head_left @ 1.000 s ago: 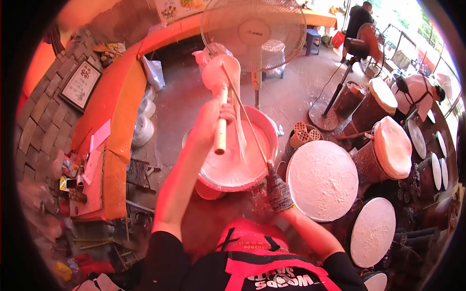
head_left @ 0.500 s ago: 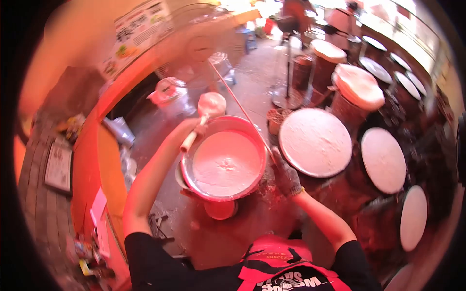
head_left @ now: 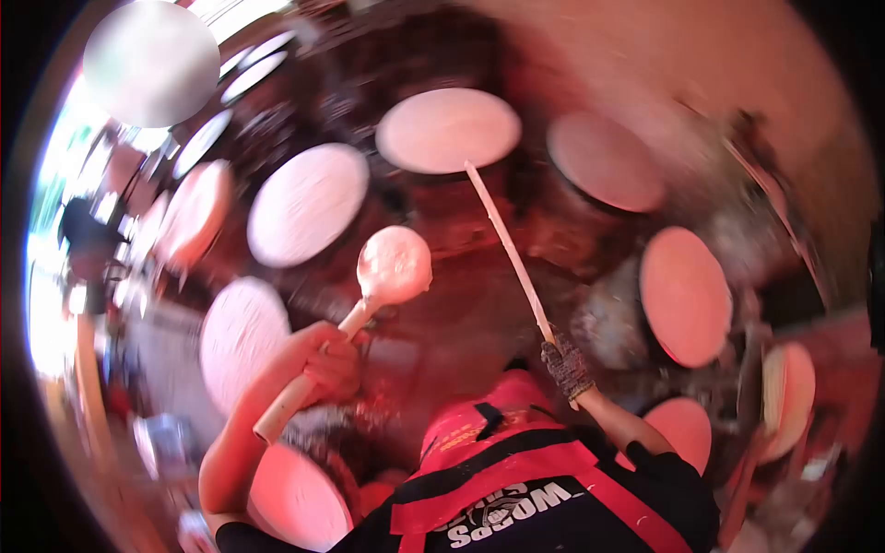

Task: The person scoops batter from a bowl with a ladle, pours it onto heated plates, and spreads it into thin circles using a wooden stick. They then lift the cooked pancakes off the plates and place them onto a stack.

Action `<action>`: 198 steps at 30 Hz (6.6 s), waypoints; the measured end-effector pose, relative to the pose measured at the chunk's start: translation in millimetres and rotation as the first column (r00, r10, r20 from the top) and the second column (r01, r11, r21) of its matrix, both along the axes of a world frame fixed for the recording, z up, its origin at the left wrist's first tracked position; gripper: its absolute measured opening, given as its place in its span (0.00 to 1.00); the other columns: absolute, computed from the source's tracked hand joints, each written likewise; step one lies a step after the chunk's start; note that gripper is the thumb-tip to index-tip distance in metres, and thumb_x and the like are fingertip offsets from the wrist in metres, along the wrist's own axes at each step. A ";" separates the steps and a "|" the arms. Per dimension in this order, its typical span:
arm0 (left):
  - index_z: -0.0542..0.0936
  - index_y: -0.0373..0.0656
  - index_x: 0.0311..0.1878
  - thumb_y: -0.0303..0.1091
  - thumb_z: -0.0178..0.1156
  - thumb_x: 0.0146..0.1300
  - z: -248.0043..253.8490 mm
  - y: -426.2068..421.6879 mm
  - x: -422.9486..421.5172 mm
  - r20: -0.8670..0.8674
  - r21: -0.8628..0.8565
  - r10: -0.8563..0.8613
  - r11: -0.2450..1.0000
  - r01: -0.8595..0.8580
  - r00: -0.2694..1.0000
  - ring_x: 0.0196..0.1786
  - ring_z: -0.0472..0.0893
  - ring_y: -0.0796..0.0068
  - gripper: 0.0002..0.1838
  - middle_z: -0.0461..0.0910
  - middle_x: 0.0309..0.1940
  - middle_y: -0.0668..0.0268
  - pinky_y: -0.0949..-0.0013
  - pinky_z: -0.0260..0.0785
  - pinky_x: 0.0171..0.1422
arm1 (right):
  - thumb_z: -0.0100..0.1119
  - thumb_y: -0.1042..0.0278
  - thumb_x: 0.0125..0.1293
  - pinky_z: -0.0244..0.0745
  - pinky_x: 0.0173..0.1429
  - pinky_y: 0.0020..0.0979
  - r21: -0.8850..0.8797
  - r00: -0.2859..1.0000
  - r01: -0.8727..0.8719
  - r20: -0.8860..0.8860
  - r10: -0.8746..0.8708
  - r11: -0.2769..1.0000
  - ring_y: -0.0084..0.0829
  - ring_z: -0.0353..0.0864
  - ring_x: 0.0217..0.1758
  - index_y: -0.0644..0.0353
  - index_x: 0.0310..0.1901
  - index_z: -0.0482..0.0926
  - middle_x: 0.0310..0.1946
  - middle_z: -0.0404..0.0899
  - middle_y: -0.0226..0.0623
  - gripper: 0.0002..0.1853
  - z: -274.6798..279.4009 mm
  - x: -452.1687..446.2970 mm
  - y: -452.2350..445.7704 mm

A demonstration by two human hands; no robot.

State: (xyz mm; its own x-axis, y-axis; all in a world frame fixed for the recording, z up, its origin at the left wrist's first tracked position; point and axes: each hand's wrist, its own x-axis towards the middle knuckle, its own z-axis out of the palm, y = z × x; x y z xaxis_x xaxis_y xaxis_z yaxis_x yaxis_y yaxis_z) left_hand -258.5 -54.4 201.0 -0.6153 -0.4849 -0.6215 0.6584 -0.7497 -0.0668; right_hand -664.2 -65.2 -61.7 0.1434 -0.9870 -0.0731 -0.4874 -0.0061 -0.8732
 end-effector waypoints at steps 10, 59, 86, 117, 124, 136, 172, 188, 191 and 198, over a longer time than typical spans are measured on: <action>0.68 0.35 0.46 0.28 0.51 0.52 0.4 -361.0 -335.0 0.848 -0.464 0.362 0.153 0.872 0.388 0.23 0.71 0.72 0.17 0.71 0.24 0.62 0.71 0.64 0.26 | 0.40 0.64 0.67 0.71 0.34 0.26 -0.208 0.961 0.276 0.044 -0.273 0.938 0.27 0.76 0.31 0.54 0.60 0.64 0.37 0.76 0.35 0.20 84.4 -175.3 -162.0; 0.71 0.43 0.34 0.29 0.54 0.60 -157.5 -423.7 -206.7 0.684 -0.415 -0.062 0.787 0.457 0.727 0.18 0.62 0.86 0.02 0.64 0.21 0.74 0.80 0.53 0.19 | 0.52 0.64 0.63 0.54 0.14 0.19 0.414 0.269 0.543 0.739 -0.618 0.731 0.14 0.59 0.13 0.50 0.56 0.72 0.17 0.66 0.19 0.18 4.4 -130.9 -430.6; 0.75 0.41 0.40 0.33 0.55 0.58 -175.3 -340.6 -226.1 0.853 -0.249 0.096 0.939 0.238 0.513 0.32 0.72 0.81 0.09 0.74 0.29 0.69 0.78 0.64 0.38 | 0.44 0.65 0.65 0.50 0.09 0.21 0.556 0.503 0.297 0.600 -0.622 0.776 0.18 0.57 0.06 0.48 0.56 0.70 0.11 0.63 0.19 0.17 1.0 -212.2 -397.2; 0.76 0.42 0.43 0.39 0.53 0.60 -143.2 -244.2 -300.6 0.899 -0.315 0.246 0.938 0.146 0.364 0.26 0.64 0.88 0.13 0.66 0.24 0.78 0.82 0.55 0.27 | 0.50 0.61 0.63 0.65 0.16 0.20 0.520 0.694 -0.392 0.709 -0.126 0.759 0.17 0.68 0.15 0.54 0.53 0.72 0.19 0.72 0.24 0.17 -11.0 -363.1 -379.3; 0.77 0.44 0.44 0.37 0.52 0.61 -146.6 -272.4 -274.8 0.865 -0.290 0.073 0.881 0.374 0.497 0.22 0.60 0.90 0.12 0.61 0.20 0.81 0.82 0.49 0.23 | 0.47 0.58 0.65 0.57 0.12 0.21 0.571 0.321 -0.260 0.812 -0.487 0.779 0.16 0.63 0.12 0.48 0.53 0.72 0.15 0.65 0.21 0.16 52.1 -299.8 -313.2; 0.77 0.43 0.43 0.36 0.55 0.60 -164.0 -290.3 -155.4 0.861 -0.239 -0.084 0.803 0.545 0.502 0.35 0.65 0.87 0.11 0.70 0.32 0.76 0.82 0.58 0.43 | 0.42 0.47 0.64 0.67 0.16 0.25 0.244 -0.355 -0.366 0.855 -0.378 0.898 0.25 0.70 0.13 0.46 0.55 0.68 0.19 0.72 0.30 0.21 -17.8 -124.5 -176.3; 0.67 0.38 0.54 0.31 0.53 0.61 -160.9 -241.3 -96.8 0.785 -0.337 0.073 0.883 0.325 0.615 0.42 0.69 0.85 0.19 0.74 0.37 0.71 0.81 0.60 0.49 | 0.47 0.41 0.61 0.51 0.08 0.24 0.626 0.191 0.440 0.636 -0.748 0.644 0.22 0.59 0.06 0.41 0.32 0.68 0.11 0.65 0.25 0.14 -37.3 42.5 -307.4; 0.75 0.40 0.46 0.36 0.51 0.63 -160.7 -238.0 -207.4 0.746 -0.375 0.004 0.829 0.415 0.666 0.57 0.63 0.78 0.13 0.69 0.50 0.67 0.71 0.58 0.61 | 0.48 0.50 0.64 0.55 0.10 0.22 0.598 0.340 0.315 0.654 -0.676 0.737 0.20 0.60 0.08 0.36 0.54 0.67 0.17 0.69 0.26 0.17 -13.1 -96.3 -220.7; 0.74 0.42 0.47 0.36 0.51 0.63 -155.7 -230.9 -232.0 0.766 -0.346 -0.010 0.836 0.425 0.643 0.48 0.67 0.81 0.13 0.71 0.46 0.69 0.73 0.63 0.54 | 0.48 0.49 0.64 0.55 0.09 0.21 0.571 0.350 0.363 0.649 -0.676 0.736 0.18 0.60 0.08 0.36 0.57 0.66 0.17 0.69 0.27 0.19 -7.3 -132.3 -216.3; 0.74 0.43 0.50 0.37 0.51 0.63 -142.6 -216.4 -274.5 0.791 -0.285 -0.039 0.859 0.425 0.610 0.27 0.67 0.85 0.14 0.68 0.27 0.73 0.80 0.63 0.31 | 0.44 0.49 0.64 0.68 0.19 0.29 0.532 0.438 0.558 0.463 -0.770 0.637 0.27 0.72 0.16 0.37 0.59 0.66 0.22 0.74 0.32 0.21 -12.4 -207.7 -311.6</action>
State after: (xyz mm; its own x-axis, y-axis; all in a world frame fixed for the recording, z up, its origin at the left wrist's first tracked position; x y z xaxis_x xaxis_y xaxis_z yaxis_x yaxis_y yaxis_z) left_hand -533.1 -270.8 58.3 -0.1656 -0.7094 -0.6851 0.1280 -0.7043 0.6983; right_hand -871.9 -376.9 -74.1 -0.4363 -0.7411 -0.5103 0.3981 0.3497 -0.8481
